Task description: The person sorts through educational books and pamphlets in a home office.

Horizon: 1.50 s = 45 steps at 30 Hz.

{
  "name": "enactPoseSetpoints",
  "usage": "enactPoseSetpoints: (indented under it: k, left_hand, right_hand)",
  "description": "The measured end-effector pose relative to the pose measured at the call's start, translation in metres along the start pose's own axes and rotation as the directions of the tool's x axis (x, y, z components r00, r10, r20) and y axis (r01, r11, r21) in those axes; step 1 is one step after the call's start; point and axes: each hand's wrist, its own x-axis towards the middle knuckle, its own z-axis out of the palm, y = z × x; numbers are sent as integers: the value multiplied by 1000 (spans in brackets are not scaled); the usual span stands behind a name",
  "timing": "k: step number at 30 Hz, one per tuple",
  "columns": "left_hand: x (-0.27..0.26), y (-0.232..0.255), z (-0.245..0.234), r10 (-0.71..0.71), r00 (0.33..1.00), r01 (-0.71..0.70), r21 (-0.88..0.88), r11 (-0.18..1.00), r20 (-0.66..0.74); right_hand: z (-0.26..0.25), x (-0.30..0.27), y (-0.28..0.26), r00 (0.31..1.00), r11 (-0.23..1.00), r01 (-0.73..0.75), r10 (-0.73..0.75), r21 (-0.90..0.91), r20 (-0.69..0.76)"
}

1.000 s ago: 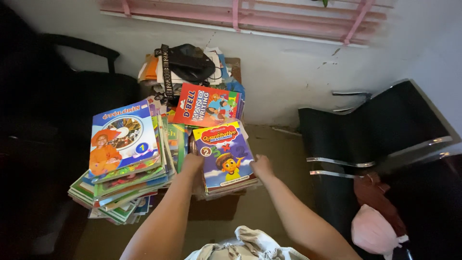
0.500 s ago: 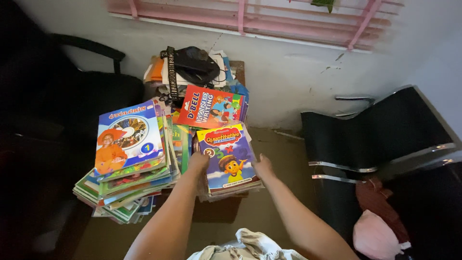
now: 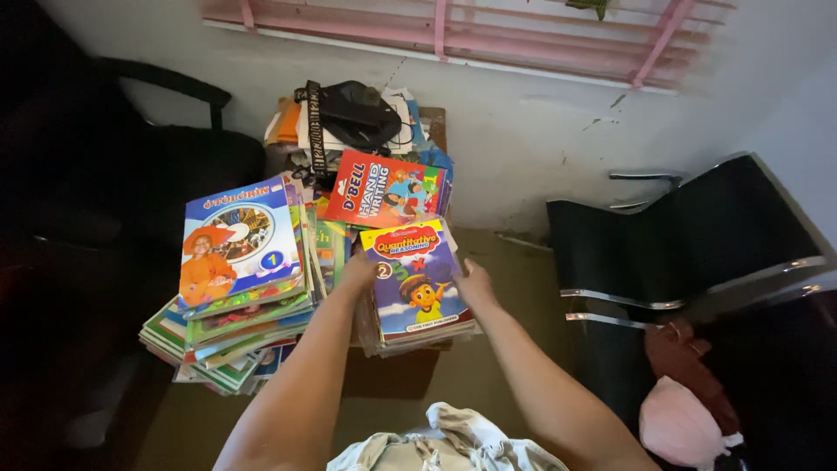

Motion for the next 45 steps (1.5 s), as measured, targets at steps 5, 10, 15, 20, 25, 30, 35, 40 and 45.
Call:
enactPoseSetpoints:
  k: [5, 10, 15, 20, 25, 30, 35, 40, 45]
  left_hand:
    - [-34, 71, -72, 116, 993, -117, 40, 992, 18]
    - [-36, 108, -121, 19, 993, -48, -252, 966, -116]
    - [-61, 127, -174, 61, 997, -77, -452, 889, -50]
    - [-50, 73, -229, 109, 917, -167, -121, 979, -383]
    - [-66, 21, -285, 11, 851, -74, -99, 992, -524]
    - [-94, 2, -335, -212, 790, 265, 7, 964, -575]
    - [-97, -27, -355, -334, 781, 342, -86, 936, -528]
    - [-74, -76, -350, -379, 832, 398, -41, 917, -405]
    - [-77, -74, -359, -385, 858, 400, -29, 916, -341]
  right_hand:
    - [-7, -4, -31, 993, 988, 112, -114, 106, 9]
    - [-3, -15, -96, 994, 967, -18, -9, 253, 108]
    - [19, -13, -132, 956, 949, 294, -293, 109, -28]
    - [71, 15, -146, 935, 919, 342, -353, 196, 20]
    - [122, 20, -174, 922, 886, 322, -374, 332, 103]
    - [172, 13, -202, 898, 877, 228, -358, 423, 258]
    - [200, 1, -233, 887, 903, 298, -382, 309, 259]
    - [214, -12, -250, 882, 924, 303, -364, 232, 300]
    - [201, -39, -280, 910, 936, 350, -334, -22, 247]
